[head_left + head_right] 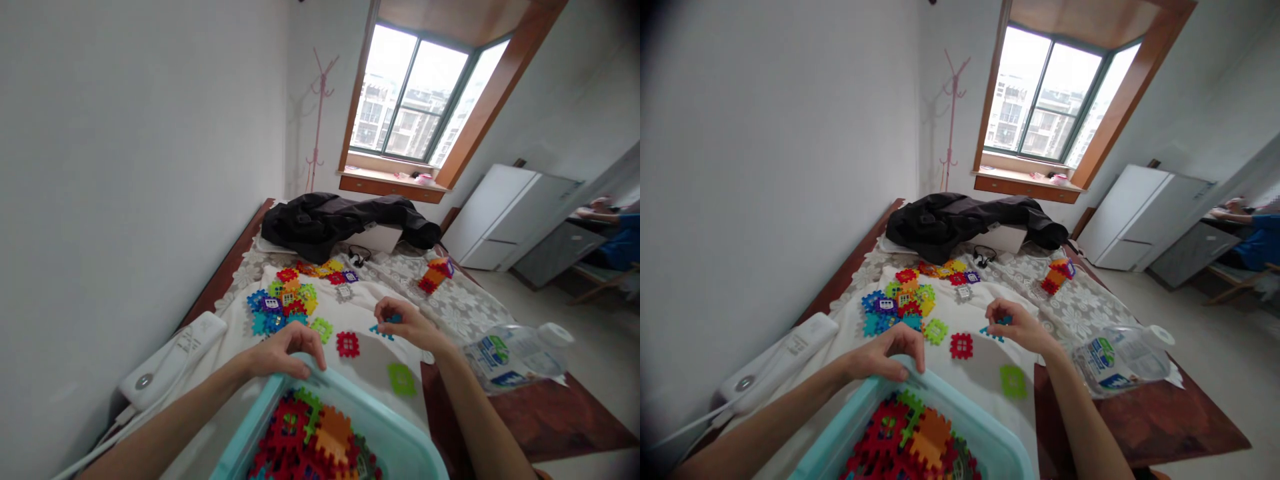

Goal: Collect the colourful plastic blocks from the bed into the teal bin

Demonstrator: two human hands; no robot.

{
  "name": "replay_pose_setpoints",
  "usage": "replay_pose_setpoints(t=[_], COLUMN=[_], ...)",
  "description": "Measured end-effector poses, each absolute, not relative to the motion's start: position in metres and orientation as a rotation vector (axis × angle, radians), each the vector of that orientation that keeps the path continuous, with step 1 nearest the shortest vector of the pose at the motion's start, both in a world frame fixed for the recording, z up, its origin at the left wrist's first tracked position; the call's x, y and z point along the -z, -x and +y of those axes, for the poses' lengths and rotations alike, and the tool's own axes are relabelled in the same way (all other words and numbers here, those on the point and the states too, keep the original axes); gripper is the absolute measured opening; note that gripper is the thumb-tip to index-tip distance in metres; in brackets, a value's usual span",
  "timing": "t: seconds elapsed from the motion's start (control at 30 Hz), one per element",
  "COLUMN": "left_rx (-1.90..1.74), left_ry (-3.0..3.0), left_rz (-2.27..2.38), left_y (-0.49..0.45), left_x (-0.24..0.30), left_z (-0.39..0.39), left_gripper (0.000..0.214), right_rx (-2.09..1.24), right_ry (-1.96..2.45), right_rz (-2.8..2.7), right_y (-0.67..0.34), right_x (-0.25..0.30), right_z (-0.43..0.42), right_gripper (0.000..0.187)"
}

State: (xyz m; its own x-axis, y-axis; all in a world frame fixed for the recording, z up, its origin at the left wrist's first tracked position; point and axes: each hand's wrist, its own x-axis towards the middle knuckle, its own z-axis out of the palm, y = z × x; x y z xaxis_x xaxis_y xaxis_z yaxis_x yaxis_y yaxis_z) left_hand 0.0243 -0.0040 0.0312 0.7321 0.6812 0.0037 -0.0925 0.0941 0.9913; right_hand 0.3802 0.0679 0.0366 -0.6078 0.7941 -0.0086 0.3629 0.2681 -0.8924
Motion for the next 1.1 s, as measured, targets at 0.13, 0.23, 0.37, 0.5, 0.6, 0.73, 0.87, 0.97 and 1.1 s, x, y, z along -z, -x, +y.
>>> replay_pose_setpoints(t=[0.13, 0.23, 0.37, 0.5, 0.6, 0.73, 0.87, 0.97, 1.1], left_rx=[-0.615, -0.635, -0.728, -0.832, -0.918, -0.949, -0.938, -0.948, -0.981], left_ry=[-1.350, -1.333, -1.280, -1.267, -1.300, -1.348, -1.356, -1.368, -1.389], left_rz=[0.525, 0.533, 0.550, 0.641, 0.702, 0.740, 0.740, 0.711, 0.716], left_y=[-0.024, -0.026, -0.033, -0.039, -0.042, -0.043, -0.043, -0.042, -0.042], left_x=[-0.031, -0.028, -0.019, -0.018, -0.026, -0.033, -0.032, -0.031, -0.029], left_z=[-0.003, -0.002, -0.006, -0.014, -0.021, -0.024, -0.023, -0.024, -0.026], left_gripper=[0.039, 0.031, 0.027, 0.026, 0.025, 0.028, 0.027, 0.027, 0.025], right_rx=[-1.372, -1.285, -1.103, -0.894, -0.828, -0.846, -0.834, -0.764, -0.658], right_ry=[1.088, 1.219, 1.312, 1.389, 1.368, 1.297, 1.223, 1.082, 0.857], right_rz=[-2.461, -2.541, -2.481, -2.374, -2.429, -2.532, -2.574, -2.567, -2.649], right_y=[-0.384, -0.395, -0.407, -0.420, -0.427, -0.426, -0.416, -0.394, -0.339], right_x=[-0.051, -0.054, -0.029, 0.007, 0.015, 0.004, -0.008, -0.011, -0.007], right_z=[0.051, 0.034, 0.007, -0.015, -0.025, -0.029, -0.015, 0.007, 0.033], right_gripper=[0.038, 0.038, 0.041, 0.036, 0.043, 0.039, 0.036, 0.036, 0.040])
